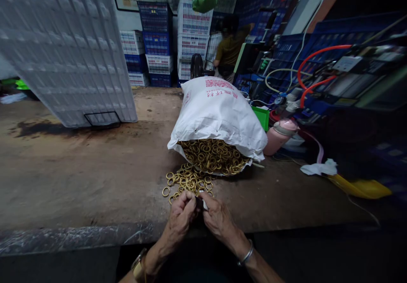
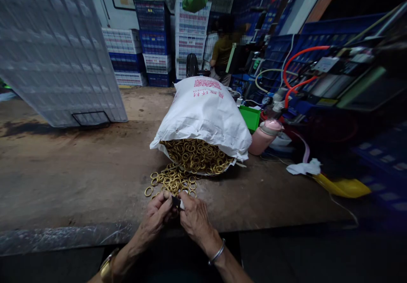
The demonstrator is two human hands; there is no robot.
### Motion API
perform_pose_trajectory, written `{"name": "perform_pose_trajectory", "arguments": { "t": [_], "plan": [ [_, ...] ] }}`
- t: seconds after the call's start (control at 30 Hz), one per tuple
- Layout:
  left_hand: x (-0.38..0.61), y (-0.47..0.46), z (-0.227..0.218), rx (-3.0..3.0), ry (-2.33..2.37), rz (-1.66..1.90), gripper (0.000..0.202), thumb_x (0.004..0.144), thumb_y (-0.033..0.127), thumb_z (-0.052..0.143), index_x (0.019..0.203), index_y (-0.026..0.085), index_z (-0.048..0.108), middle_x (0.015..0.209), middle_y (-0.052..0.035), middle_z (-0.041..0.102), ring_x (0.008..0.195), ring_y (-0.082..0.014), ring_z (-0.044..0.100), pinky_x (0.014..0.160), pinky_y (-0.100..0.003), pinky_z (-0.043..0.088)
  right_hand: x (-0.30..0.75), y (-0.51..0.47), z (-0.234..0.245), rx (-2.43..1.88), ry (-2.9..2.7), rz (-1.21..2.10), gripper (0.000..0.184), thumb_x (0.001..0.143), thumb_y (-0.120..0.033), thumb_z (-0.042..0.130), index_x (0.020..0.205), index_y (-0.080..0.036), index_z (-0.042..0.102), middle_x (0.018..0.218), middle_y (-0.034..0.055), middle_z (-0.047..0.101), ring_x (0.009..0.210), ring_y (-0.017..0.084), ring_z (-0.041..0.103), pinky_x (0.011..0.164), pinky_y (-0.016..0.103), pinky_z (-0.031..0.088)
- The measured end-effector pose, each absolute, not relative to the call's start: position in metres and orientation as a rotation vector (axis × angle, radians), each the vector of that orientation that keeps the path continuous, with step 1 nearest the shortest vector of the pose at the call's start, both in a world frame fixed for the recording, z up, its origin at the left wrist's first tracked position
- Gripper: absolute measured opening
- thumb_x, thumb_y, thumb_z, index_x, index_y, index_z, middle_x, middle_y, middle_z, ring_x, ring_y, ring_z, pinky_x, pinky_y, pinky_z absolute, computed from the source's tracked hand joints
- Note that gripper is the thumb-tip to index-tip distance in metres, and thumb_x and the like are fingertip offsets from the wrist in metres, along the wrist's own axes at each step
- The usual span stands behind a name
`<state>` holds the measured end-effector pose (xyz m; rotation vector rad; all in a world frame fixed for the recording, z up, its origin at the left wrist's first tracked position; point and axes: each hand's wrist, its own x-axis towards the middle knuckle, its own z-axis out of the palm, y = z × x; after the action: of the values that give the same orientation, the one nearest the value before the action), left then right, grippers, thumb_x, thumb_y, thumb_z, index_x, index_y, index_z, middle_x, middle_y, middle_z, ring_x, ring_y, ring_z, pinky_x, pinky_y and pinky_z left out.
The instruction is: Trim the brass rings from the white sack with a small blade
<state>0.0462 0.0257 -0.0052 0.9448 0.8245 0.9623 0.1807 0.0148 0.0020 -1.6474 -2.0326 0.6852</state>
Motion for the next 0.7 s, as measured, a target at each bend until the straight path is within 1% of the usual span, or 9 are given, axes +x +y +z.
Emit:
{"name": "perform_pose_trajectory", "arguments": {
  "t": [0.1, 0.27, 0.37, 0.47, 0.5, 0.57, 0.6, 0.7],
  "plan": [
    [0.046, 0.025, -0.001, 0.997, 0.843, 0.996, 0.037, 0.073, 0.053, 0.056, 0.070, 0.018, 0.043, 0.057, 0.0057, 0.038, 0.050, -0.0069, 0.032, 0.048, -0.020, 0.027, 0.182, 0.015, 0.001, -1.650, -2.048, 0.701, 0.033, 0.063, -0.004, 0.035, 0.088, -0.020, 0.051, 0.074, 0.0022, 0.060, 0.066, 0.014, 0.052, 0.060, 0.021, 0.032],
    [0.044, 0.023, -0.001, 1.059, 0.880, 0.973, 0.034, 0.077, 0.050, 0.053, 0.069, 0.017, 0.044, 0.058, 0.0047, 0.043, 0.047, -0.0059, 0.031, 0.045, -0.020, 0.025, 0.180, 0.015, 0.003, -1.737, -2.063, 0.702, 0.038, 0.060, -0.002, 0.037, 0.090, -0.020, 0.051, 0.070, 0.0006, 0.058, 0.062, 0.013, 0.051, 0.056, 0.022, 0.028],
    [0.042, 0.020, 0.004, 1.031, 0.865, 0.943, 0.033, 0.078, 0.048, 0.053, 0.070, 0.017, 0.045, 0.057, 0.0051, 0.044, 0.044, -0.0044, 0.029, 0.042, -0.019, 0.022, 0.186, 0.021, 0.002, -1.842, -2.012, 0.623, 0.033, 0.065, -0.003, 0.038, 0.090, -0.019, 0.053, 0.067, 0.0010, 0.057, 0.059, 0.013, 0.049, 0.054, 0.023, 0.025],
    [0.039, 0.017, 0.013, 0.988, 0.823, 0.904, 0.031, 0.078, 0.045, 0.054, 0.072, 0.016, 0.047, 0.060, 0.0038, 0.049, 0.043, -0.0033, 0.031, 0.040, -0.017, 0.021, 0.200, 0.029, -0.006, -1.947, -1.858, 0.595, 0.025, 0.073, -0.008, 0.037, 0.088, -0.018, 0.055, 0.065, 0.0020, 0.056, 0.056, 0.013, 0.047, 0.054, 0.024, 0.025],
    [0.039, 0.017, 0.016, 0.930, 0.801, 0.889, 0.030, 0.078, 0.045, 0.055, 0.073, 0.016, 0.047, 0.061, 0.0038, 0.050, 0.042, -0.0029, 0.031, 0.039, -0.017, 0.021, 0.204, 0.031, -0.009, -1.928, -1.819, 0.591, 0.023, 0.074, -0.010, 0.038, 0.088, -0.018, 0.054, 0.066, 0.0019, 0.056, 0.057, 0.013, 0.046, 0.055, 0.024, 0.026],
    [0.038, 0.020, 0.019, 0.765, 0.765, 0.876, 0.030, 0.075, 0.044, 0.057, 0.076, 0.017, 0.046, 0.062, 0.0046, 0.051, 0.039, -0.0020, 0.029, 0.037, -0.016, 0.019, 0.207, 0.033, -0.012, -1.851, -1.702, 0.635, 0.015, 0.079, -0.018, 0.039, 0.080, -0.018, 0.054, 0.065, 0.0009, 0.054, 0.058, 0.013, 0.045, 0.057, 0.024, 0.029],
    [0.038, 0.022, 0.019, 0.685, 0.755, 0.874, 0.030, 0.074, 0.044, 0.059, 0.076, 0.018, 0.045, 0.061, 0.0050, 0.051, 0.038, -0.0017, 0.028, 0.036, -0.015, 0.018, 0.206, 0.033, -0.013, -1.798, -1.632, 0.700, 0.015, 0.081, -0.023, 0.039, 0.076, -0.019, 0.053, 0.063, 0.0000, 0.052, 0.058, 0.012, 0.044, 0.057, 0.023, 0.030],
    [0.038, 0.028, 0.016, 0.538, 0.755, 0.871, 0.032, 0.071, 0.044, 0.061, 0.073, 0.017, 0.045, 0.061, 0.0047, 0.051, 0.037, -0.0015, 0.029, 0.035, -0.014, 0.018, 0.192, 0.030, -0.009, -1.604, -1.435, 1.031, 0.028, 0.084, -0.039, 0.040, 0.069, -0.019, 0.051, 0.057, -0.0029, 0.046, 0.053, 0.011, 0.041, 0.053, 0.022, 0.032]
  ]
}}
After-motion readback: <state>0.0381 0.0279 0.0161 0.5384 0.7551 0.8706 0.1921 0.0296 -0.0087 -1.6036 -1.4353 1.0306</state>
